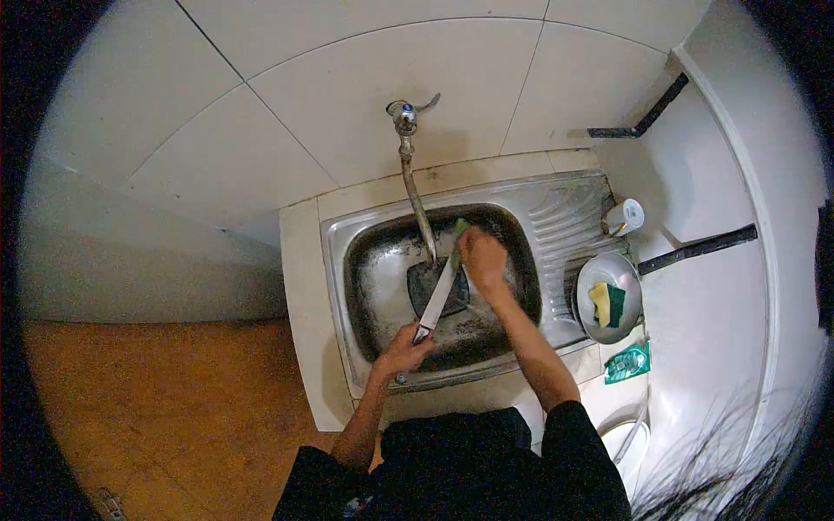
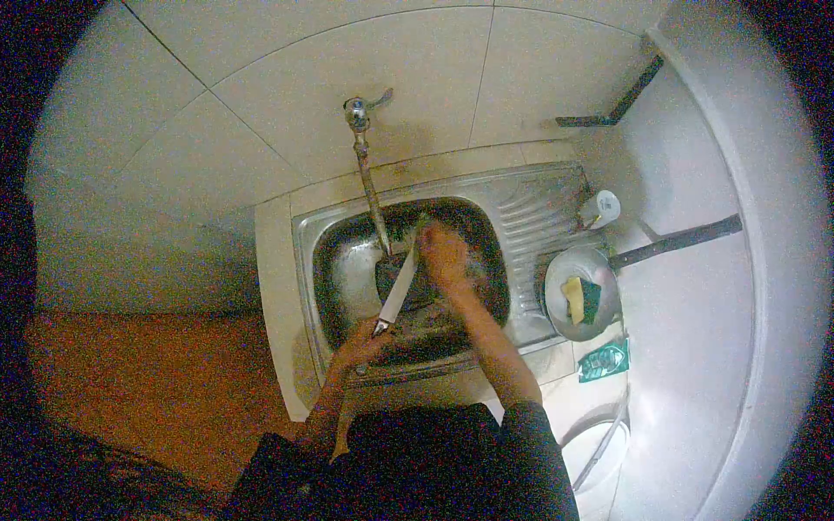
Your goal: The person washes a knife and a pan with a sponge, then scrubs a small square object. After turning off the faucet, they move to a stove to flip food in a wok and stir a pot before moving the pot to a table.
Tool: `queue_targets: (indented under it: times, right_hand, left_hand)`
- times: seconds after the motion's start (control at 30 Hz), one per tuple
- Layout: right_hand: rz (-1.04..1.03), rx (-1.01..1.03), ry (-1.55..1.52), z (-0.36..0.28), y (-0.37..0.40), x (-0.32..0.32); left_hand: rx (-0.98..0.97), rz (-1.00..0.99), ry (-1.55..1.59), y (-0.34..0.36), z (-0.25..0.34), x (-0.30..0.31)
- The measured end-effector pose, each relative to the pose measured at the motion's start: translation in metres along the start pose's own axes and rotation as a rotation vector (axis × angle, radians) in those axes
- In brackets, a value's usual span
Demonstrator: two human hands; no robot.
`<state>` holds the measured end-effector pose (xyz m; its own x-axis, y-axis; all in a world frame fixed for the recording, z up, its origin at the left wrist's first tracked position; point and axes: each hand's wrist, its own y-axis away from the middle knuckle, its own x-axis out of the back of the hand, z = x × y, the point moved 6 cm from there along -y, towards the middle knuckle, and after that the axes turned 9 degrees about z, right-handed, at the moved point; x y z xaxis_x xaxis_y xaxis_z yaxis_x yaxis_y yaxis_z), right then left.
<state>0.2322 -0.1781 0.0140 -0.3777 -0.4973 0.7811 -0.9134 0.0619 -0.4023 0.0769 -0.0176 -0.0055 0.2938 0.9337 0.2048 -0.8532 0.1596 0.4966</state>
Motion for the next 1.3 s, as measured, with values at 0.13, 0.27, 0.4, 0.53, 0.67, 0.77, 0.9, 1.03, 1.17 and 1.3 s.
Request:
queue_targets:
  times: [0.13, 0.27, 0.4, 0.53, 0.67, 0.77, 0.9, 1.03, 1.17, 1.3]
  right_hand:
    - [0.044, -0.18, -0.086, 0.018, -0.027, 0.028]
    - [0.053, -0.188, -0.296, 0.024, -0.01, 0.041]
    - [-0.003, -0.26, -0.399, 0.025, 0.016, 0.052]
    - [-0.061, -0.194, -0.426, 0.018, 0.053, 0.046]
    - [-0.008, -0.089, -0.497, -0.014, 0.069, 0.056]
    - [-0.098, -0.035, -0.482, -0.016, 0.077, 0.032]
    - [-0.225, -0.074, -0.575, -0.049, 0.073, 0.041]
    - [-0.381, -0.042, -0.456, -0.052, 0.091, 0.017]
    - [-0.326, 0.034, -0.347, -0.038, 0.061, 0.01]
    - [-0.329, 0.096, -0.239, -0.04, 0.068, 0.002]
  left_hand:
    - [0.121, 0.023, 0.061, 0.011, 0.013, 0.005]
    - [0.231, -0.054, 0.336, 0.002, 0.01, 0.004]
    - [0.16, 0.059, 0.371, -0.009, -0.002, 0.004]
    - [0.007, 0.128, 0.345, -0.012, -0.005, 0.006]
    - [0.096, 0.173, 0.317, -0.006, 0.013, 0.004]
    - [0.115, 0.168, 0.303, -0.002, 0.021, -0.002]
    - [0.025, 0.125, 0.294, -0.012, 0.002, -0.008]
    - [-0.09, 0.138, 0.197, -0.008, 0.004, -0.005]
    - [-0.165, 0.213, -0.041, 0.005, 0.026, 0.0]
    - [-0.079, 0.152, 0.023, -0.006, 0.0, -0.008]
